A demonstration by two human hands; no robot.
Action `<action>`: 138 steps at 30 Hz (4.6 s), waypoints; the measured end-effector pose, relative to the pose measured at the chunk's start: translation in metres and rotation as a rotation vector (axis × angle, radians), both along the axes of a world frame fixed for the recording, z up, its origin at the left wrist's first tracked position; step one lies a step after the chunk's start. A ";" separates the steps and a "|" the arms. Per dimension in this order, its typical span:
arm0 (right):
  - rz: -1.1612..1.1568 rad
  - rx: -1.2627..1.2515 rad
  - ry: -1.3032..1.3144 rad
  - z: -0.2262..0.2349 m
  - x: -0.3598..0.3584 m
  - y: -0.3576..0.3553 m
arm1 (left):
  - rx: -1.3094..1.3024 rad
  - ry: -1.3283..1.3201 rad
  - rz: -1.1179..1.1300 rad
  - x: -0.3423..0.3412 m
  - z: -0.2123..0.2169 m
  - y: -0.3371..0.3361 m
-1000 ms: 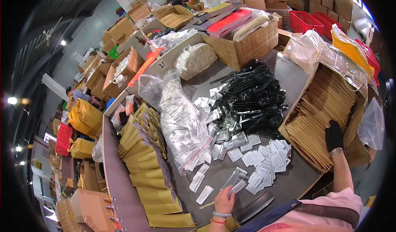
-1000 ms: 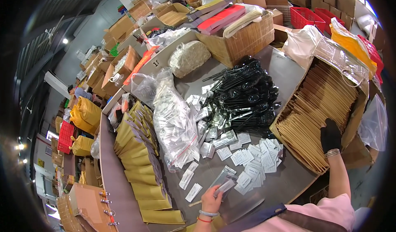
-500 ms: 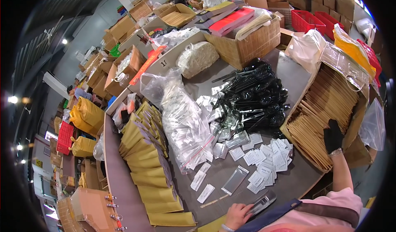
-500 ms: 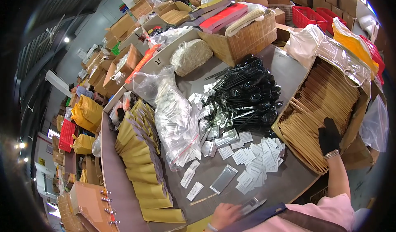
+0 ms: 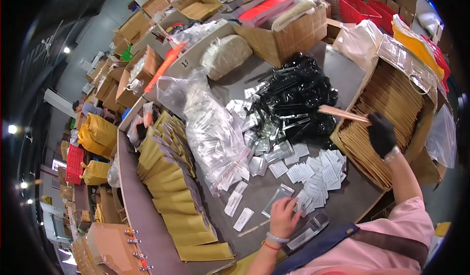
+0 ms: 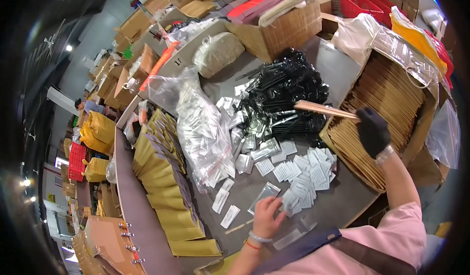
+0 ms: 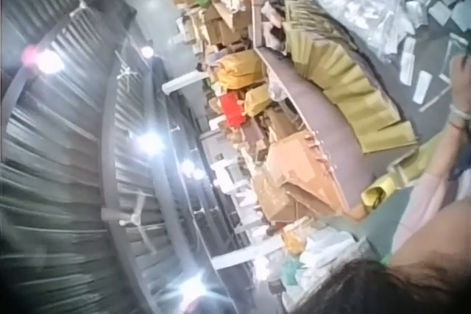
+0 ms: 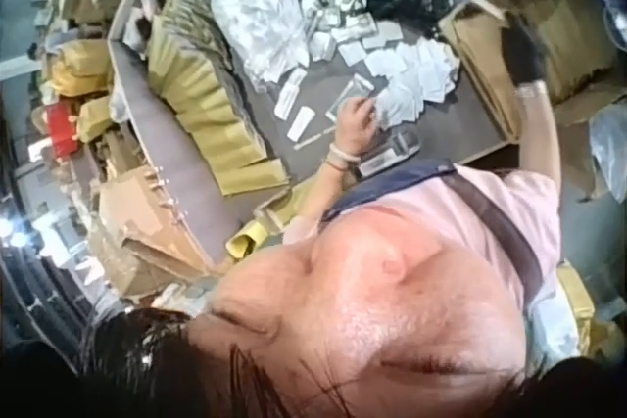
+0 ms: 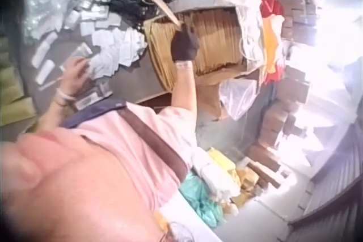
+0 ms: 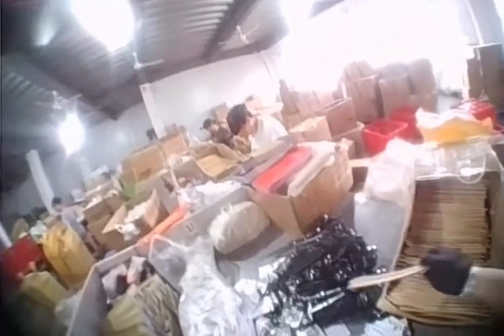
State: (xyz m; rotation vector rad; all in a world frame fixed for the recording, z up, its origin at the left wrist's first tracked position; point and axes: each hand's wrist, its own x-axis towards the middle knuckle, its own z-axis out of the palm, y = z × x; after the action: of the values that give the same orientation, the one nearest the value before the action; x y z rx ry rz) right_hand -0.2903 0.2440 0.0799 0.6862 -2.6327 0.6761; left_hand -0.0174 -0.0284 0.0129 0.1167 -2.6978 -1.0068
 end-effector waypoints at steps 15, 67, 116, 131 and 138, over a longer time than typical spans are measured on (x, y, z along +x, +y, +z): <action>0.238 0.429 0.212 -0.007 -0.074 -0.143 | -0.200 -0.281 0.010 -0.099 -0.016 -0.016; 0.439 -0.485 -0.662 0.058 0.068 -0.053 | -0.186 -0.161 0.108 0.133 -0.009 0.053; 0.849 -0.016 -0.619 -0.087 0.240 -0.068 | -0.192 -0.119 0.148 0.114 -0.005 0.058; 0.764 -0.129 -0.779 -0.079 0.260 -0.088 | -0.274 -0.138 0.087 0.107 -0.010 0.046; 0.929 0.357 -0.168 -0.045 0.230 -0.068 | -0.384 -0.321 -0.056 0.102 0.016 0.053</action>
State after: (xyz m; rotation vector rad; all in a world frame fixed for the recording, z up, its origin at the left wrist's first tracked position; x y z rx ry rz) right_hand -0.0606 0.1760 0.0345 2.0875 -2.4984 0.4753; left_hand 0.0847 0.0249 0.0293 0.1397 -3.1475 -0.4990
